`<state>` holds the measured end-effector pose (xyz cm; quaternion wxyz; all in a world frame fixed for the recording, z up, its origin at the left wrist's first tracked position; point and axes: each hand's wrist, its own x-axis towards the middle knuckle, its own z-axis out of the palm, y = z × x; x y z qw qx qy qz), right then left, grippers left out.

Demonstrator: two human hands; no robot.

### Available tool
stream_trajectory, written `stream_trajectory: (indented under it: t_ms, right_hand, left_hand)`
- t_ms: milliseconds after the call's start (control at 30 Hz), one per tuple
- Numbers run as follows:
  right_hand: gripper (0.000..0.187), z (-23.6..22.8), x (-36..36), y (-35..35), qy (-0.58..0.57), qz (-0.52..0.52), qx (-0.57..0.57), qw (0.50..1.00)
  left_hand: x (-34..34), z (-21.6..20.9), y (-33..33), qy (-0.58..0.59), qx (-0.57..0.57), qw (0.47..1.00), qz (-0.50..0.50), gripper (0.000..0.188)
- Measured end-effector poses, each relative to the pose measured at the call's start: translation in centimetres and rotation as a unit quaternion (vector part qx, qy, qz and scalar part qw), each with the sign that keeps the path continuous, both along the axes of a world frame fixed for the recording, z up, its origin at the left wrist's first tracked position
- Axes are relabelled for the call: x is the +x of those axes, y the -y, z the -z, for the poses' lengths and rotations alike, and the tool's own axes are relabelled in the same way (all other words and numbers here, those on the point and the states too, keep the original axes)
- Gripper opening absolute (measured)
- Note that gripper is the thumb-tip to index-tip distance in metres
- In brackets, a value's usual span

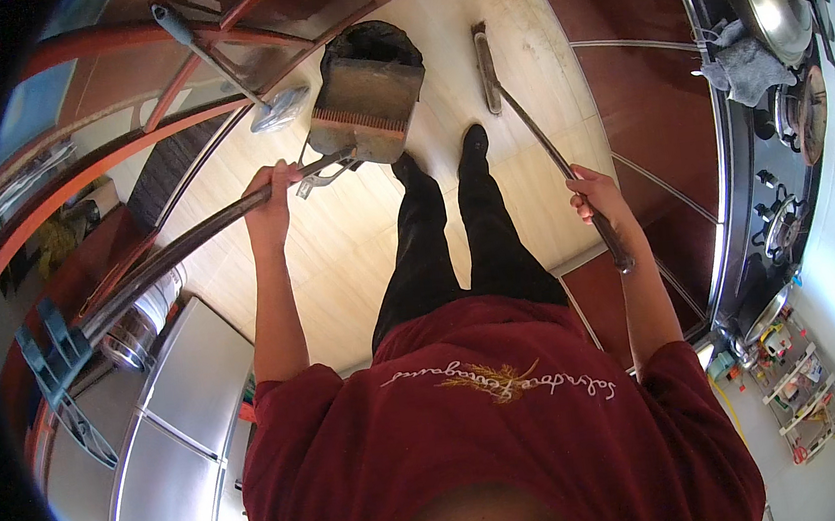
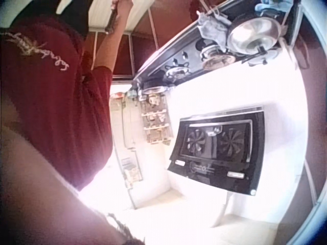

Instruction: The person sweeps the floor using a broom and dustpan, transfers the gathered debris into a bin, and then wrings out a mop in a bucket of water.

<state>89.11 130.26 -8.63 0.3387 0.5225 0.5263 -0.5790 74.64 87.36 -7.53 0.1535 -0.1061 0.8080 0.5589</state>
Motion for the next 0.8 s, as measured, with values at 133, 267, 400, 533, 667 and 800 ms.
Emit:
stream_trajectory:
  t_ms: [133,267,400,533,667,800]
  right_hand:
    - [0.055,0.5,0.5,0.2,0.005,-0.004,-0.030,1.000]
    - [0.056,0.6,0.9,0.7,0.008,-0.006,-0.046,0.999]
    - [0.057,0.2,0.6,1.2,0.003,-0.021,-0.055,0.998]
    - [0.058,0.6,0.4,1.6,-0.008,-0.021,-0.063,0.998]
    - [0.058,0.8,0.6,1.3,-0.005,-0.018,-0.072,0.997]
    - [0.058,1.0,0.8,0.6,0.006,-0.025,-0.055,0.998]
  left_hand:
    - [1.0,-0.5,0.7,0.012,-0.024,0.999,-0.021,0.027]
    - [3.1,-0.1,2.1,0.024,-0.061,0.998,0.004,0.026]
    - [3.3,0.3,2.4,0.024,-0.071,0.997,0.010,0.027]
    - [2.3,1.3,1.0,0.031,-0.075,0.993,0.083,0.028]
    - [2.6,0.4,0.1,0.027,-0.064,0.990,0.124,0.022]
    - [3.6,0.5,1.7,0.009,-0.042,0.989,0.144,0.019]
